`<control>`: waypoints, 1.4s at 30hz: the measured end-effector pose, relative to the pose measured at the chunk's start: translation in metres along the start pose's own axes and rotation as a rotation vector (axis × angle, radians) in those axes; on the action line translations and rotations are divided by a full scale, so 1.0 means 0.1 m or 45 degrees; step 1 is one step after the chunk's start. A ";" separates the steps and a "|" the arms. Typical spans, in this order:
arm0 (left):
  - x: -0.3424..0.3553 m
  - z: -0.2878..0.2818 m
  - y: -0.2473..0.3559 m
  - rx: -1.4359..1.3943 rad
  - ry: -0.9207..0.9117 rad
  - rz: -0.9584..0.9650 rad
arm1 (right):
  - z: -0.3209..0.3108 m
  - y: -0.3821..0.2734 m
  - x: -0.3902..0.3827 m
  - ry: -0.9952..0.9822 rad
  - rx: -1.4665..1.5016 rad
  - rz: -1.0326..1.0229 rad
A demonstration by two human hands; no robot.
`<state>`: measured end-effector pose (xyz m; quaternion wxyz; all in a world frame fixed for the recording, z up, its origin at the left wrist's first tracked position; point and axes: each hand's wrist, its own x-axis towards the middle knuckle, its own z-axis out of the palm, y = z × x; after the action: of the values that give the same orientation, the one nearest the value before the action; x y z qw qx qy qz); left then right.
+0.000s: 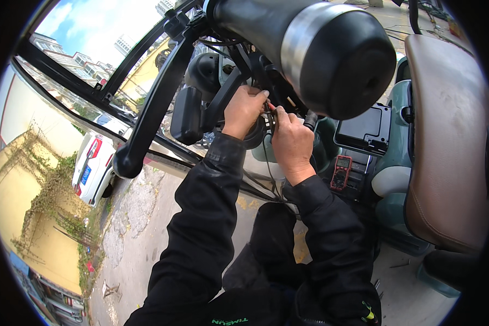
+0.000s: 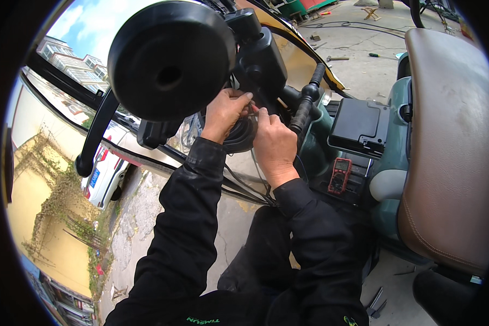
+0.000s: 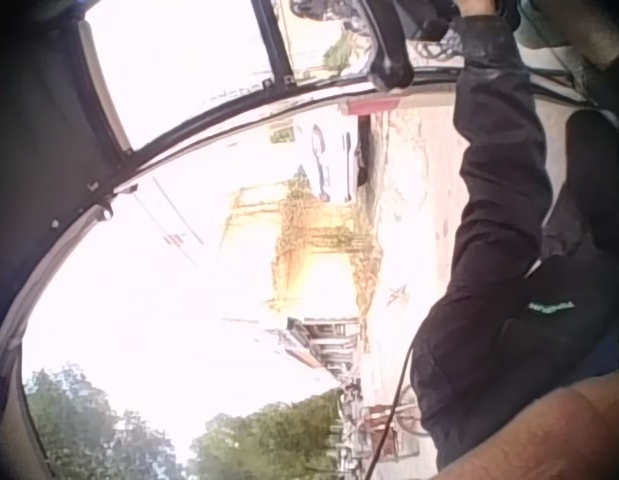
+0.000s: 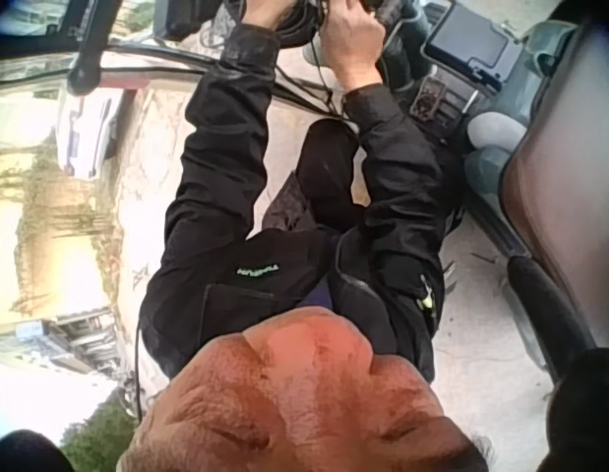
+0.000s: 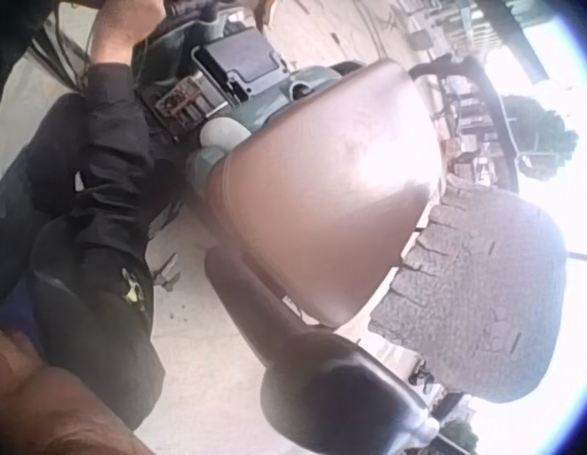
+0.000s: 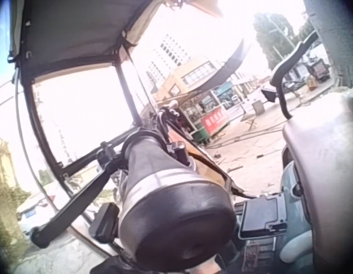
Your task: The person works on the exposed wiring of a teal electric scooter, using a multimeter to test connections and a flat metal tool to adjust components. They move from the front compartment to the handlebar area, probing wires and checking the throttle and brake switches.
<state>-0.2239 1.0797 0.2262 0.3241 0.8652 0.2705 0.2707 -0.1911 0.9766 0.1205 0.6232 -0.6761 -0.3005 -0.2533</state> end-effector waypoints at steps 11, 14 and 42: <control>0.14 0.00 -0.20 -0.069 -0.038 0.114 | 0.04 -0.03 0.01 0.058 -0.103 -0.085; 0.16 0.00 -0.22 -0.072 -0.031 0.110 | 0.03 -0.02 0.04 0.015 0.305 0.130; -1.36 0.15 0.26 0.443 0.313 1.079 | -0.62 0.35 0.16 0.003 0.262 0.151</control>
<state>-0.3022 0.9691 0.1951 0.0008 0.9023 -0.0287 0.4302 -0.1531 0.9144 0.1137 0.7036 -0.6247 -0.2838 -0.1847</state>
